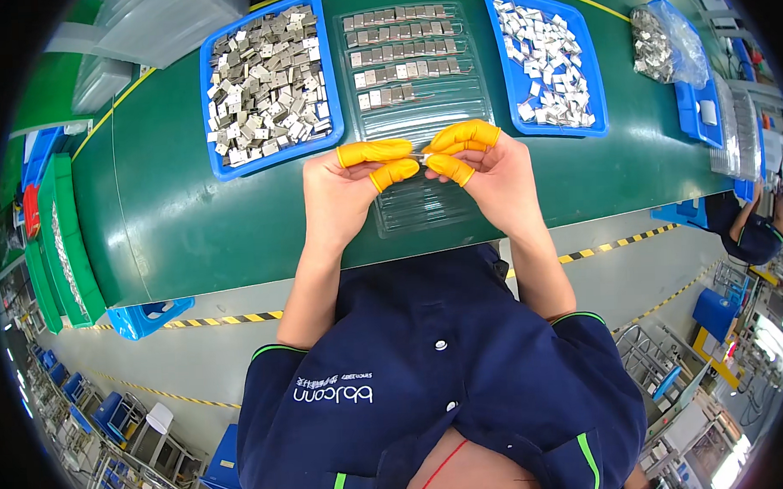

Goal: The person sits at a green workbench in a factory setting, wearing yellow finger cots. They repeatedly pick up small rectangular electronic components from blue trays and place them into a clear plastic tray. The person occasionally uses a digital scale to weigh the components.

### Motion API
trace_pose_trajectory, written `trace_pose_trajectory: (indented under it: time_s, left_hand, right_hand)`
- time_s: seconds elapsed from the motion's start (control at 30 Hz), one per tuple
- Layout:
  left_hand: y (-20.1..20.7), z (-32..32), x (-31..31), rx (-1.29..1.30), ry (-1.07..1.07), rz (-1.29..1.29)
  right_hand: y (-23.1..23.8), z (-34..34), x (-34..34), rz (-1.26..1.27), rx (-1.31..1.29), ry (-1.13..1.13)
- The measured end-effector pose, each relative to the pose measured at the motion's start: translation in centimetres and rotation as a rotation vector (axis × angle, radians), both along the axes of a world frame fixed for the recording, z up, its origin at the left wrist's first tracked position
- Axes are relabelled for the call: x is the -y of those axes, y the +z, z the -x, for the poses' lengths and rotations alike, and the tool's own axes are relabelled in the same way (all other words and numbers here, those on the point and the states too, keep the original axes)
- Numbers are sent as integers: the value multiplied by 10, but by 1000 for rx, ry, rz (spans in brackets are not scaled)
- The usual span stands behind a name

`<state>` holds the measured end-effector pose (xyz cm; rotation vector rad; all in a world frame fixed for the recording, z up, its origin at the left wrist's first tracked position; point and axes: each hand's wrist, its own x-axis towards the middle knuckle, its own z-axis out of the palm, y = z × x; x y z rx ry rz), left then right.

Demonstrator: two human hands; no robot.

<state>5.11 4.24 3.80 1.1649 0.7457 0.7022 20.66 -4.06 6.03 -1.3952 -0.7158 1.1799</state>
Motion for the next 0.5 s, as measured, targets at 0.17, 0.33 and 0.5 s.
trace_pose_trajectory:
  time_s: [0.17, 0.33, 0.5]
  left_hand:
    - [-2, 3, 2, 15, -103, 114]
    - [1, 0, 3, 119, -109, 306]
    - [4, 0, 6, 86, -153, 255]
  right_hand:
    - [0, -16, 1, 7, -58, 112]
    - [-12, -14, 6, 4, -137, 102]
    - [-20, -13, 12, 19, -194, 135]
